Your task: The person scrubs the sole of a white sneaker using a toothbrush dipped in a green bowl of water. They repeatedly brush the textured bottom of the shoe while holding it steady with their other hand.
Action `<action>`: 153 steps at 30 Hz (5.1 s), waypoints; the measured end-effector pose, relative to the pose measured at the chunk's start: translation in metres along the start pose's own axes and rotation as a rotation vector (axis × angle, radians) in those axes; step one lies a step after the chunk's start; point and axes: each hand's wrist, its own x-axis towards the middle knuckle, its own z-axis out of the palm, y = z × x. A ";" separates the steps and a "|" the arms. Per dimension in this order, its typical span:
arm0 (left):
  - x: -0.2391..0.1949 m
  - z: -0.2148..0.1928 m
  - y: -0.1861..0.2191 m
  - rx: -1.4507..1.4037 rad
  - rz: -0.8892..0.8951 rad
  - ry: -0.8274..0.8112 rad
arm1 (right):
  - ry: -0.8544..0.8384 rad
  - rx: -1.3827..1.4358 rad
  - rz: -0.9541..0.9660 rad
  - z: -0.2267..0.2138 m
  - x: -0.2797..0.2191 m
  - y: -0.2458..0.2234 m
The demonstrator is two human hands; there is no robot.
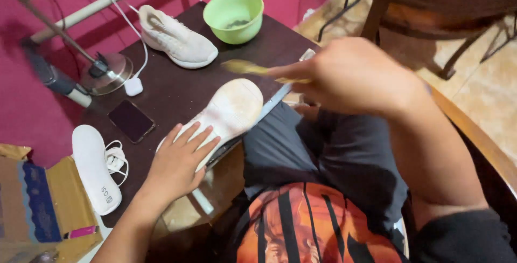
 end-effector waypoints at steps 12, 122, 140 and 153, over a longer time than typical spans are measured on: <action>-0.003 -0.003 0.001 0.003 -0.050 -0.124 | -0.125 0.112 0.314 0.045 -0.006 0.013; 0.001 0.001 0.007 -0.083 -0.037 -0.066 | 0.092 1.132 0.219 0.252 -0.019 -0.063; 0.001 0.004 0.003 -0.053 -0.054 -0.017 | 0.154 0.837 0.377 0.261 -0.036 -0.068; -0.002 0.004 0.002 -0.080 -0.042 -0.031 | 0.033 1.157 0.462 0.287 -0.043 -0.052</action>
